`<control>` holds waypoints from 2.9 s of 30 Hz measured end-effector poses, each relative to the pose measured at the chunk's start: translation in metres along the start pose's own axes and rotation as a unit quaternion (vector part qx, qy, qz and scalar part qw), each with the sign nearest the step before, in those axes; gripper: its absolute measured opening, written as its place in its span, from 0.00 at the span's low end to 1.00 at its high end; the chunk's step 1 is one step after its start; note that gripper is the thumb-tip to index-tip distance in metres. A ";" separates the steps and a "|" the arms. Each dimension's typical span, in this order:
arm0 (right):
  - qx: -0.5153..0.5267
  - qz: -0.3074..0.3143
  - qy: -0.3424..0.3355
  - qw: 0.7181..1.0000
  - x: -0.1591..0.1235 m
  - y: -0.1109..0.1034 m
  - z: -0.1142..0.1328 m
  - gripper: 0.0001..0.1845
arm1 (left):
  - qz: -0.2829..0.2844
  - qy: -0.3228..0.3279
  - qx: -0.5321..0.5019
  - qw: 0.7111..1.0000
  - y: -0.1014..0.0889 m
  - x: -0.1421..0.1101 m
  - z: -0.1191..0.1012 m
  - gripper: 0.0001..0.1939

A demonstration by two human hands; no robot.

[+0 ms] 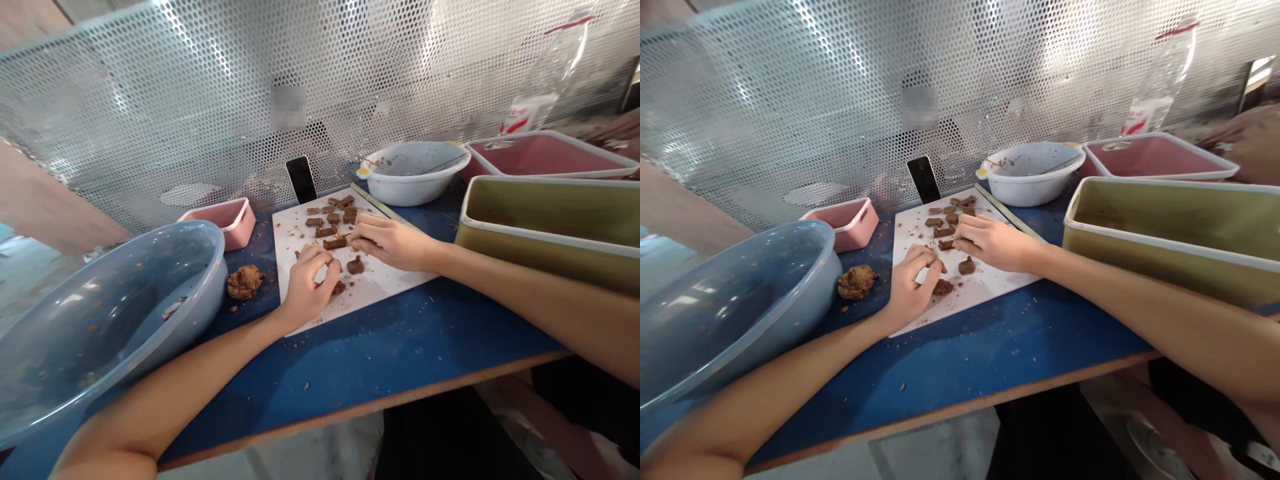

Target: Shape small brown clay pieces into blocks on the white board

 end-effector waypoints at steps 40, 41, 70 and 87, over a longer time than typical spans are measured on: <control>0.063 -0.109 0.107 0.986 -0.006 -0.006 -0.017 0.07 | 0.022 -0.005 0.000 1.000 0.007 0.000 0.003 0.14; 0.067 -0.106 0.108 0.986 -0.006 -0.005 -0.017 0.07 | 0.023 -0.006 -0.001 1.000 0.007 0.000 0.003 0.14; 0.008 -0.010 0.102 0.995 -0.003 0.014 -0.018 0.02 | 0.098 -0.146 0.074 0.982 0.023 -0.002 0.036 0.12; -0.088 0.073 0.125 0.985 -0.005 0.031 -0.006 0.05 | 0.088 -0.132 0.065 0.985 0.023 -0.002 0.033 0.13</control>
Point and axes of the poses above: each hand's wrist, its own x-axis towards the middle knuckle, its own y-axis out of the palm, z = x × y, the point moved 8 cm from there along x, towards the middle knuckle, and after that the axes turned 9 degrees about z, right-handed, at the moved point
